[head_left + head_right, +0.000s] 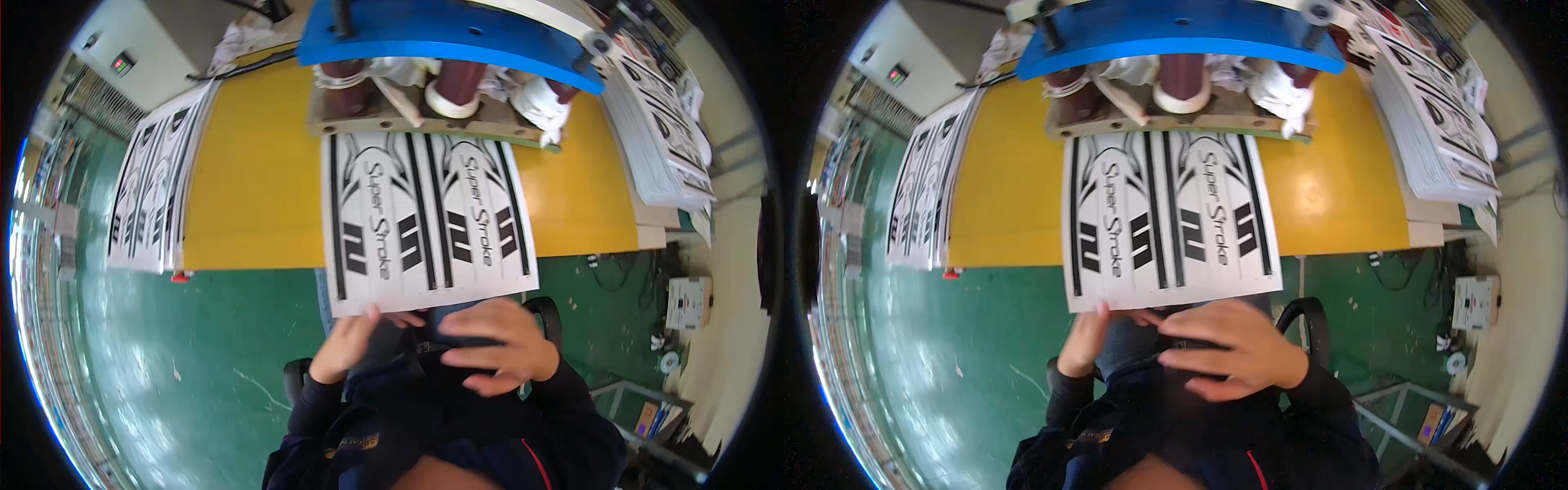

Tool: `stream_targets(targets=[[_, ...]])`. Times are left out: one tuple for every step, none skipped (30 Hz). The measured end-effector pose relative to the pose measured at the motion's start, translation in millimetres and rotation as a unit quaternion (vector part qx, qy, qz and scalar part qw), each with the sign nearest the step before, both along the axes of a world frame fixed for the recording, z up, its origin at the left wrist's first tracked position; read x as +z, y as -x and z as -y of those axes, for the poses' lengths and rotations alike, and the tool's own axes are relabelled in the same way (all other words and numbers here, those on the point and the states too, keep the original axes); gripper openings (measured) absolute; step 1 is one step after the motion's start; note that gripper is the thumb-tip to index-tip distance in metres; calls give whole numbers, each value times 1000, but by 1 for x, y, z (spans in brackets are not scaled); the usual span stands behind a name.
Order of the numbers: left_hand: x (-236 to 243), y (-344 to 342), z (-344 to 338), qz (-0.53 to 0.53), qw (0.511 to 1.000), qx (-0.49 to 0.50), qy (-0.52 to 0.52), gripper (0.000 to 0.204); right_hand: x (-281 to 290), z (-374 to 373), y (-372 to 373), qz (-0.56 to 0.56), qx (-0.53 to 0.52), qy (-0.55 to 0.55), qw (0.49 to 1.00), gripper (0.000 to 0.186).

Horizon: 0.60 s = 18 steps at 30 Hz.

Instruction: Printing graphics onto sheets using a industrial printing press.

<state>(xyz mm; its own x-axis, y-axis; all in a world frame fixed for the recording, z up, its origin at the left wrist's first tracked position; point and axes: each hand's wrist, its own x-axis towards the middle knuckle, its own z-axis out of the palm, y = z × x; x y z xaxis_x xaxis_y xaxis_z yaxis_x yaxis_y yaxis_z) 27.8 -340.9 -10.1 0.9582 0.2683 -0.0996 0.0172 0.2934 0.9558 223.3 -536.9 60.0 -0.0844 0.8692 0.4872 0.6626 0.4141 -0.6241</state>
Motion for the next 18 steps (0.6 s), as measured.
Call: stream_targets(targets=[[23, 3, -9, -84, 993, 82, -10, 36, 3, 2, -8, -7, -47, -45, 998, 41], [37, 13, -24, -95, 981, 123, -118, 30, 8, 8, -18, 14, -90, -47, 995, 34], [30, 35, -39, -119, 948, 231, -184, 23, 11, 16, -26, 24, -148, -71, 986, 29], [11, 62, -45, -111, 805, 455, -363, 20, 19, 18, -34, 35, -177, -77, 981, 25], [43, 69, -58, -155, 803, 482, -314, 20, 23, 26, -44, 77, -220, -75, 970, 23], [61, 82, -79, -165, 776, 449, -412, 24, 29, 36, -53, 114, -258, -68, 957, 22], [73, 98, -98, -133, 722, 508, -452, 25, 35, 46, -64, 165, -290, -75, 940, 23], [79, 115, -116, -103, 662, 559, -489, 26, 37, 54, -77, 214, -336, -72, 914, 25], [86, 126, -138, -84, 646, 598, -467, 27, 47, 61, -87, 241, -401, -48, 882, 27], [96, 137, -159, -63, 631, 633, -445, 29, 57, 68, -100, 254, -432, -36, 865, 32], [103, 140, -183, -23, 630, 672, -387, 30, 71, 74, -114, 278, -470, -47, 836, 36], [120, 150, -199, 11, 614, 712, -341, 31, 77, 76, -134, 286, -500, -63, 815, 41], [123, 158, -223, 59, 587, 730, -344, 32, 80, 78, -154, 285, -497, -64, 817, 41], [122, 165, -249, 106, 563, 745, -343, 34, 84, 82, -174, 331, -531, -53, 778, 44], [119, 177, -274, 105, 563, 745, -342, 34, 85, 90, -193, 373, -562, -42, 737, 47], [111, 190, -302, 78, 550, 746, -368, 38, 83, 102, -214, 374, -563, -42, 736, 47], [104, 202, -326, 50, 533, 746, -396, 44, 77, 114, -238, 386, -587, -27, 712, 47], [104, 217, -350, -12, 377, 775, -507, 50, 66, 119, -261, 388, -607, -17, 694, 46]])
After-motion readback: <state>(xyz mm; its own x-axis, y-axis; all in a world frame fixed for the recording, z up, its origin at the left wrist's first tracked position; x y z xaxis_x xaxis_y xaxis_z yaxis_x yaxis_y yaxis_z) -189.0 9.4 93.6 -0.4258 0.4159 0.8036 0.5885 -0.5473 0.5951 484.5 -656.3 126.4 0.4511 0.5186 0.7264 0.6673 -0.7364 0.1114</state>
